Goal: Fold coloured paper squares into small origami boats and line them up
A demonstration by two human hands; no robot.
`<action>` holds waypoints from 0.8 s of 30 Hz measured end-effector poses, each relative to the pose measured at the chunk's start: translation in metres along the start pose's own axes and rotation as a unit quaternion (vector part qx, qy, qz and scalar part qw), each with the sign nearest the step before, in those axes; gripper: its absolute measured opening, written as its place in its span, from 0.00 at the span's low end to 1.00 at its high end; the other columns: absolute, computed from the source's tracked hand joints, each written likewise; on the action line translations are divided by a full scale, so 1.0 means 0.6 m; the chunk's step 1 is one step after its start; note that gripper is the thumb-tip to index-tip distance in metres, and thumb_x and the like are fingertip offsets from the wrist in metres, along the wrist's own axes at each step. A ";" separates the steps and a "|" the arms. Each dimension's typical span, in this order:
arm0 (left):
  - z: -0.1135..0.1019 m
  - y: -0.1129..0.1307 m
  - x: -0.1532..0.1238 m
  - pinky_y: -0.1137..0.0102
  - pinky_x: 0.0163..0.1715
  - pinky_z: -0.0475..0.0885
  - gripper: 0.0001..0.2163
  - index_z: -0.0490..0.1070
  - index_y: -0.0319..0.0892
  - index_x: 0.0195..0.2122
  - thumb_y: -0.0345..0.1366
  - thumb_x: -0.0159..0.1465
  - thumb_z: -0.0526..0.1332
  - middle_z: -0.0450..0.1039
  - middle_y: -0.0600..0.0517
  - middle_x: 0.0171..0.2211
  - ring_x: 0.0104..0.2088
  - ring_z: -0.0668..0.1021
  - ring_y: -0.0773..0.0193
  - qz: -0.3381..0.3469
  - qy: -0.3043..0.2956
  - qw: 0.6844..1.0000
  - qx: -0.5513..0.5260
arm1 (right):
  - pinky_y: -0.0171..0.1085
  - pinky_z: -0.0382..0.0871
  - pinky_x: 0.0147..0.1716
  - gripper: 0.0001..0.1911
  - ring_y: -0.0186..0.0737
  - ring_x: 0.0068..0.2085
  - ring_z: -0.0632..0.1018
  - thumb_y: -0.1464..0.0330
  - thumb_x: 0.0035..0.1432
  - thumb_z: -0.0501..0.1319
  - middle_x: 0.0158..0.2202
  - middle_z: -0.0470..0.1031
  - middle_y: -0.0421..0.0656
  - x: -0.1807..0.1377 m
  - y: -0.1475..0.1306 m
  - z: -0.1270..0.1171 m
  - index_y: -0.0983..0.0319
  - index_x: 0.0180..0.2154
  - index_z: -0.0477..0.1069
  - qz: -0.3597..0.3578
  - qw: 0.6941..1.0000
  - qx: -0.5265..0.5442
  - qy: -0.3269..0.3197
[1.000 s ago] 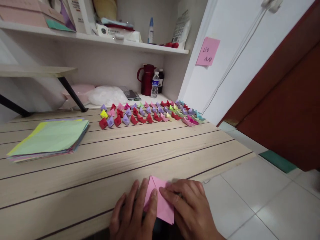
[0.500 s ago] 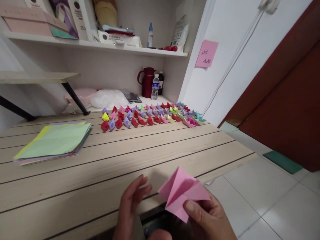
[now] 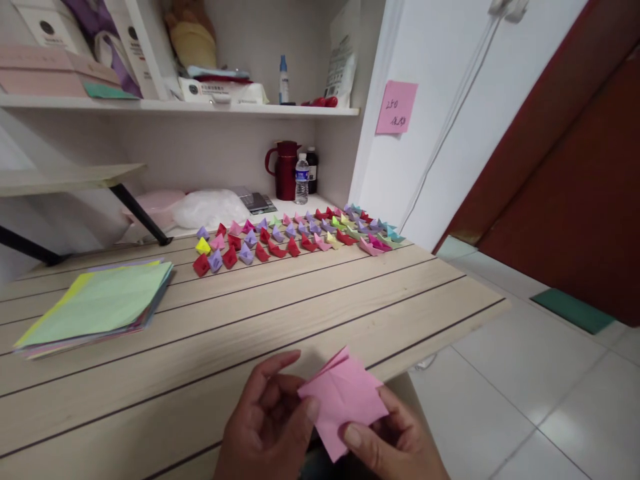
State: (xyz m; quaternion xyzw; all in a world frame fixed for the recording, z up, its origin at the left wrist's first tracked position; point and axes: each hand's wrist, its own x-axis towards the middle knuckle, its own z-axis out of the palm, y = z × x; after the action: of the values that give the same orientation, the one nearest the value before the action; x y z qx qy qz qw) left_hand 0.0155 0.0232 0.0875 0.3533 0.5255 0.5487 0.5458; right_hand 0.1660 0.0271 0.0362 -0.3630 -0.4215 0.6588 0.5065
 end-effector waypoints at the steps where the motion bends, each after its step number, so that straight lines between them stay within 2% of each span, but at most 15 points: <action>1: -0.003 0.009 0.010 0.72 0.33 0.70 0.23 0.68 0.45 0.49 0.44 0.53 0.69 0.75 0.55 0.30 0.31 0.76 0.67 -0.001 -0.003 1.000 0.015 | 0.40 0.75 0.30 0.28 0.43 0.30 0.79 0.52 0.51 0.69 0.29 0.78 0.43 -0.002 0.002 -0.003 0.59 0.49 0.73 -0.016 0.999 -0.036 -0.007; 4: -0.014 0.034 0.051 0.75 0.28 0.65 0.23 0.67 0.44 0.49 0.39 0.53 0.68 0.71 0.59 0.25 0.26 0.72 0.70 0.006 -0.024 0.996 0.081 | 0.37 0.74 0.30 0.29 0.41 0.31 0.79 0.49 0.56 0.64 0.29 0.76 0.42 -0.008 0.003 -0.026 0.57 0.53 0.69 -0.104 0.980 -0.168 -0.030; 6: -0.023 0.048 0.081 0.76 0.26 0.62 0.22 0.66 0.42 0.49 0.37 0.53 0.66 0.68 0.61 0.24 0.24 0.69 0.72 0.003 -0.079 0.986 0.146 | 0.35 0.74 0.31 0.24 0.39 0.32 0.78 0.53 0.63 0.59 0.32 0.76 0.42 -0.012 -0.002 -0.049 0.56 0.56 0.65 -0.190 0.943 -0.273 -0.024; 7: -0.027 0.053 0.095 0.76 0.26 0.62 0.21 0.67 0.41 0.48 0.37 0.54 0.66 0.68 0.60 0.23 0.24 0.69 0.72 -0.007 -0.116 0.975 0.187 | 0.34 0.74 0.31 0.22 0.38 0.32 0.78 0.57 0.65 0.57 0.35 0.76 0.43 -0.013 -0.006 -0.061 0.55 0.58 0.63 -0.235 0.915 -0.327 -0.012; 9: -0.032 0.061 0.118 0.75 0.23 0.62 0.19 0.67 0.41 0.48 0.39 0.56 0.62 0.66 0.61 0.23 0.23 0.68 0.70 -0.028 -0.176 0.946 0.271 | 0.36 0.75 0.38 0.20 0.42 0.40 0.79 0.63 0.66 0.57 0.43 0.75 0.46 -0.011 -0.020 -0.078 0.54 0.58 0.64 -0.329 0.836 -0.438 0.030; 11: -0.032 0.065 0.136 0.75 0.22 0.61 0.16 0.66 0.41 0.48 0.39 0.59 0.59 0.64 0.60 0.23 0.23 0.68 0.69 -0.007 -0.192 0.917 0.349 | 0.45 0.73 0.48 0.20 0.50 0.52 0.75 0.64 0.63 0.61 0.53 0.71 0.49 -0.001 -0.037 -0.086 0.53 0.56 0.67 -0.405 0.737 -0.539 0.050; 12: -0.031 0.065 0.143 0.74 0.22 0.62 0.15 0.67 0.41 0.47 0.38 0.59 0.58 0.64 0.60 0.24 0.24 0.69 0.69 0.009 -0.192 0.907 0.375 | 0.49 0.70 0.52 0.21 0.54 0.57 0.71 0.63 0.62 0.62 0.57 0.68 0.49 0.007 -0.046 -0.086 0.53 0.56 0.68 -0.427 0.701 -0.570 0.041; 14: -0.028 0.064 0.154 0.74 0.25 0.63 0.13 0.69 0.41 0.44 0.36 0.58 0.58 0.65 0.59 0.24 0.26 0.70 0.68 0.040 -0.189 0.890 0.414 | 0.55 0.64 0.57 0.25 0.58 0.63 0.64 0.60 0.61 0.63 0.62 0.64 0.49 0.025 -0.063 -0.082 0.53 0.58 0.66 -0.432 0.652 -0.623 -0.019; 16: -0.026 0.061 0.158 0.73 0.27 0.63 0.13 0.72 0.43 0.43 0.33 0.56 0.60 0.67 0.59 0.25 0.27 0.71 0.67 0.063 -0.194 0.873 0.444 | 0.57 0.58 0.60 0.28 0.57 0.65 0.60 0.61 0.62 0.62 0.64 0.63 0.47 0.042 -0.073 -0.075 0.55 0.62 0.62 -0.403 0.617 -0.670 -0.095; 19: -0.025 0.055 0.147 0.69 0.34 0.67 0.17 0.72 0.47 0.47 0.29 0.56 0.59 0.73 0.55 0.35 0.35 0.75 0.63 0.121 -0.178 0.838 0.501 | 0.53 0.60 0.59 0.28 0.52 0.64 0.64 0.69 0.62 0.60 0.63 0.66 0.44 0.056 -0.075 -0.066 0.56 0.63 0.60 -0.351 0.602 -0.700 -0.155; 20: -0.026 0.051 0.138 0.66 0.39 0.68 0.19 0.71 0.48 0.50 0.28 0.58 0.58 0.73 0.52 0.41 0.41 0.76 0.60 0.170 -0.154 0.814 0.533 | 0.52 0.62 0.57 0.27 0.51 0.61 0.66 0.70 0.62 0.59 0.62 0.67 0.45 0.057 -0.073 -0.064 0.56 0.62 0.61 -0.340 0.608 -0.700 -0.154; 21: -0.027 0.047 0.128 0.63 0.45 0.68 0.19 0.71 0.48 0.52 0.26 0.60 0.56 0.72 0.49 0.48 0.47 0.75 0.57 0.248 -0.118 0.767 0.580 | 0.50 0.64 0.54 0.27 0.50 0.59 0.69 0.71 0.62 0.59 0.61 0.69 0.45 0.057 -0.070 -0.062 0.57 0.62 0.62 -0.332 0.617 -0.698 -0.147; 22: -0.028 0.041 0.115 0.60 0.50 0.66 0.19 0.71 0.47 0.52 0.25 0.63 0.54 0.71 0.47 0.52 0.52 0.73 0.55 0.339 -0.072 0.704 0.620 | 0.50 0.66 0.51 0.26 0.50 0.56 0.70 0.71 0.61 0.59 0.59 0.70 0.46 0.056 -0.067 -0.060 0.57 0.61 0.64 -0.325 0.626 -0.695 -0.136; 23: -0.030 0.035 0.102 0.57 0.55 0.63 0.18 0.71 0.46 0.52 0.25 0.64 0.53 0.70 0.45 0.56 0.56 0.71 0.54 0.429 -0.048 0.633 0.643 | 0.49 0.67 0.49 0.25 0.50 0.54 0.72 0.72 0.61 0.60 0.58 0.71 0.47 0.053 -0.064 -0.058 0.57 0.60 0.64 -0.321 0.635 -0.692 -0.124; 24: -0.032 0.028 0.090 0.57 0.58 0.59 0.16 0.71 0.46 0.53 0.27 0.66 0.54 0.70 0.46 0.57 0.59 0.69 0.55 0.499 -0.045 0.575 0.647 | 0.49 0.67 0.47 0.25 0.49 0.52 0.72 0.72 0.61 0.60 0.56 0.72 0.47 0.051 -0.062 -0.056 0.57 0.59 0.65 -0.322 0.641 -0.687 -0.114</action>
State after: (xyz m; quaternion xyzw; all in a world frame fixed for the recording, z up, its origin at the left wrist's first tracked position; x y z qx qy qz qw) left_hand -0.0151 0.0741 0.0897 0.8433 0.4561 0.2318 -0.1649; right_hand 0.2033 0.0681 0.0563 -0.3701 -0.8976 0.0115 0.2392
